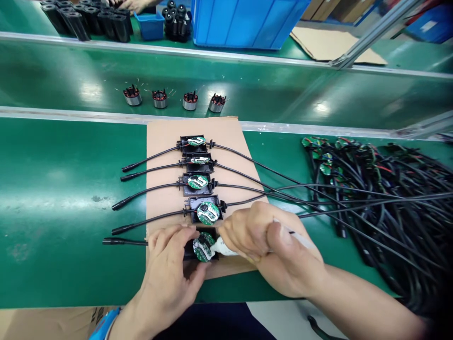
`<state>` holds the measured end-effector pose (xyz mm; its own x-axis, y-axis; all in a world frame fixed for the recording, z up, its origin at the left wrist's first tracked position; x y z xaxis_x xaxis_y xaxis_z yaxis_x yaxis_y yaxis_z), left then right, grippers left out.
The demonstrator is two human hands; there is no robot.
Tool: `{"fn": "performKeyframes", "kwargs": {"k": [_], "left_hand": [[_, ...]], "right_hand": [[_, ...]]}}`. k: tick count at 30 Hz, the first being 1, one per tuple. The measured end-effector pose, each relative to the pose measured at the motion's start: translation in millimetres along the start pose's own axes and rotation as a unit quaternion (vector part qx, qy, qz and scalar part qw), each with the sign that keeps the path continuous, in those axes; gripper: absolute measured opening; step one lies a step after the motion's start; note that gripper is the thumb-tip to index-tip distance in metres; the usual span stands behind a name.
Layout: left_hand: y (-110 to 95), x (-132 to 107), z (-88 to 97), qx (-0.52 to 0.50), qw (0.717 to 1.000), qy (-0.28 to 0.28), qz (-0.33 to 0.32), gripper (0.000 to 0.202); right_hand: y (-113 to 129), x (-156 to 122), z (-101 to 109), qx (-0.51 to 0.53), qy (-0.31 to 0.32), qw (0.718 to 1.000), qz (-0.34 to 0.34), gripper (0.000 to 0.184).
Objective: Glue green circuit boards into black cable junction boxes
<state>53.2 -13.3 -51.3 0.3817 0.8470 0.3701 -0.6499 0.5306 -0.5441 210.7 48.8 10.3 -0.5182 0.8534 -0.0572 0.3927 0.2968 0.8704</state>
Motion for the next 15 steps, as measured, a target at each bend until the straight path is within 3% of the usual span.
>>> {"fn": "performKeyframes", "kwargs": {"k": [6,15], "left_hand": [[1.7,1.8,0.0,-0.001,1.000,0.011,-0.009,0.051],[1.4,0.3,-2.9,-0.019,1.000,-0.004,-0.001,0.054]], "right_hand": [[0.4,8.7,-3.3,0.001,-0.006,0.999,0.034,0.033],[-7.7,-6.0,-4.7,-0.108,-0.003,0.991,0.082,0.029]]}}
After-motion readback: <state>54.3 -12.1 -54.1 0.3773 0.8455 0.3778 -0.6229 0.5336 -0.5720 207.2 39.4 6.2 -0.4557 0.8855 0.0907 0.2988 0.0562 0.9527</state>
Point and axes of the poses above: each hand's wrist, its own x-axis towards the middle knuckle, its own z-axis out of the back of the hand, y = z × x, the point moved 3 cm from there along x, towards the middle knuckle, and after that the axes turned 12 degrees about -z, right-handed, at the moved point
